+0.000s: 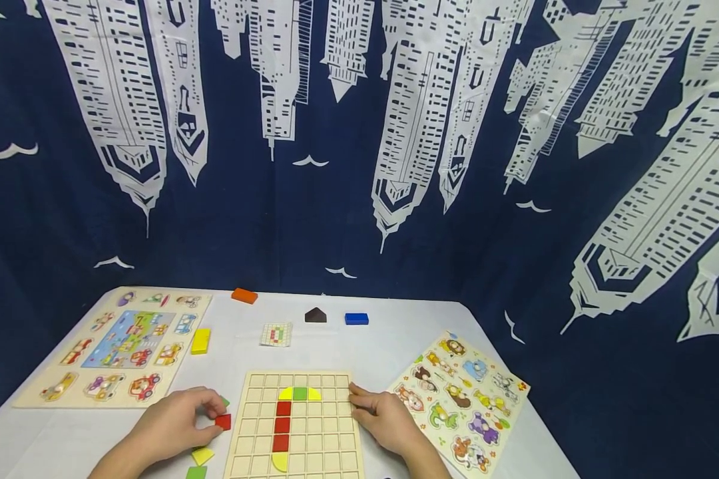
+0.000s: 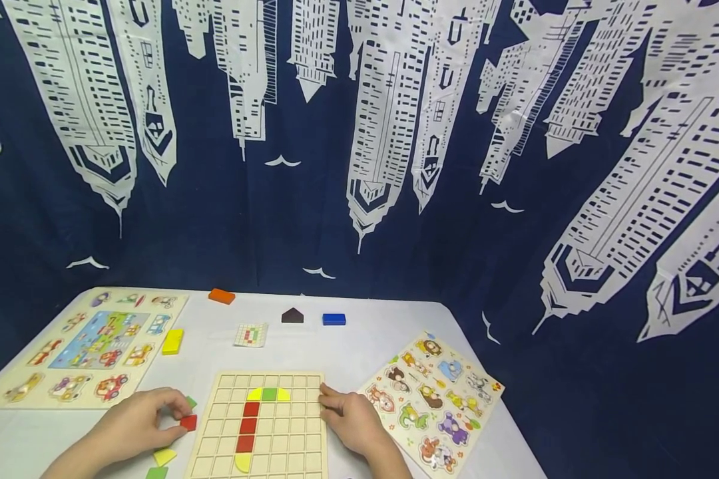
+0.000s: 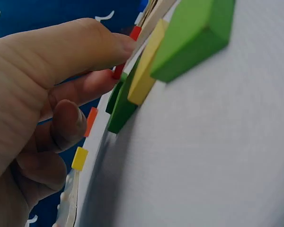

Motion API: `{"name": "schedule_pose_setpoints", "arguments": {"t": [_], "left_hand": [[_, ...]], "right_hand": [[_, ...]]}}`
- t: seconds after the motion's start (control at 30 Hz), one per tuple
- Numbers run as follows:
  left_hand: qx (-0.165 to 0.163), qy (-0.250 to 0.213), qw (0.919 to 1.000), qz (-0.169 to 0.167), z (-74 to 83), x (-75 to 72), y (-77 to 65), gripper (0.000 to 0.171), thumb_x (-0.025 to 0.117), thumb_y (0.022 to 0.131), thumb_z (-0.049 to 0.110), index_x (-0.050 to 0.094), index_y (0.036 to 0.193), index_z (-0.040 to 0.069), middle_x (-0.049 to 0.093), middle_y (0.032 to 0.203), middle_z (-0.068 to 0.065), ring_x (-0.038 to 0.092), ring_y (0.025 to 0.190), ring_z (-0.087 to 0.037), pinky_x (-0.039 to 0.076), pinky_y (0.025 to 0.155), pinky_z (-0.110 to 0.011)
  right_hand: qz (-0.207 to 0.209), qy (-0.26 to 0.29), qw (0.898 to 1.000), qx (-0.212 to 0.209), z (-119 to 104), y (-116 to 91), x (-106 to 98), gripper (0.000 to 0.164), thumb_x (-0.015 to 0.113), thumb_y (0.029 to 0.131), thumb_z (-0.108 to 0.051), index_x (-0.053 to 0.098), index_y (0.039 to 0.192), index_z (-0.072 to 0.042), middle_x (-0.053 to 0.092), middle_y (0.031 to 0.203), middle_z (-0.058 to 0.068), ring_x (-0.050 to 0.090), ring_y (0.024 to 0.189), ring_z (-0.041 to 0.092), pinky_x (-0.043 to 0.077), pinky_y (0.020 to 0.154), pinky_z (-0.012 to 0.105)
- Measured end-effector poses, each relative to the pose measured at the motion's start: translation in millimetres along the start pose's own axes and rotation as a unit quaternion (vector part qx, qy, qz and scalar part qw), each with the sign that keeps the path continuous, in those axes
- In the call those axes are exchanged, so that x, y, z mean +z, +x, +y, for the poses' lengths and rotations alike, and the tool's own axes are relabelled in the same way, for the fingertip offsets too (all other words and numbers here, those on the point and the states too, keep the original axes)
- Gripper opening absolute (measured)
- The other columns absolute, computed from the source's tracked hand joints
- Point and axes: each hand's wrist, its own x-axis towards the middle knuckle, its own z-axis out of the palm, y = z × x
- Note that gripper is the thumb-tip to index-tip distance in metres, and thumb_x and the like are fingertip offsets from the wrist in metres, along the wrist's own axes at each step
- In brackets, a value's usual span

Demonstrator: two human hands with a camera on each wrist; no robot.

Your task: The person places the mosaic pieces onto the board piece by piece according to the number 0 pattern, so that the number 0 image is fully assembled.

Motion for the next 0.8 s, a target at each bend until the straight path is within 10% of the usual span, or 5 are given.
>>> {"name": "schedule_pose_setpoints", "arguments": {"t": [0.27, 0.53, 0.8], "left_hand": [[0.07, -0.034, 0.9967, 0.024, 19.3, 9.2, -3.9, 0.024, 0.088, 0.079, 0.039, 0.068, 0.091, 0.041, 0.064, 0.091, 0.025, 0.046, 0.066, 0.001, 0.039, 0.059, -0.021], [0.207, -0.118, 0.971, -0.017, 68.3, 45.2, -12.2, 0.015, 0.083, 0.087, 0.036, 0.068, 0.091, 0.037, 0.061, 0.095, 0.025, 0.048, 0.063, 0.007, 0.043, 0.057, -0.017], [0.25, -0.069, 0.9651, -0.033, 79.1, 65.5, -11.2, 0.01, 0.081, 0.089, 0.034, 0.071, 0.09, 0.033, 0.057, 0.093, 0.027, 0.05, 0.07, 0.01, 0.044, 0.062, -0.018]], "right_hand": [[0.002, 0.001, 1.0, -0.002, -1, 0, 1, 0.033, 0.07, 0.098, -0.023, 0.072, 0.129, -0.01, 0.057, 0.148, -0.004, 0.053, 0.138, 0.025, 0.042, 0.111, 0.048], [0.009, 0.002, 1.0, -0.017, -1, -2, 1, 0.031, 0.07, 0.098, -0.022, 0.073, 0.127, -0.011, 0.059, 0.146, -0.002, 0.055, 0.137, 0.027, 0.043, 0.111, 0.048], [0.007, 0.009, 1.0, -0.019, -2, -1, 1, 0.033, 0.071, 0.097, -0.024, 0.073, 0.127, -0.011, 0.059, 0.147, 0.0, 0.055, 0.137, 0.028, 0.043, 0.111, 0.049]]}}
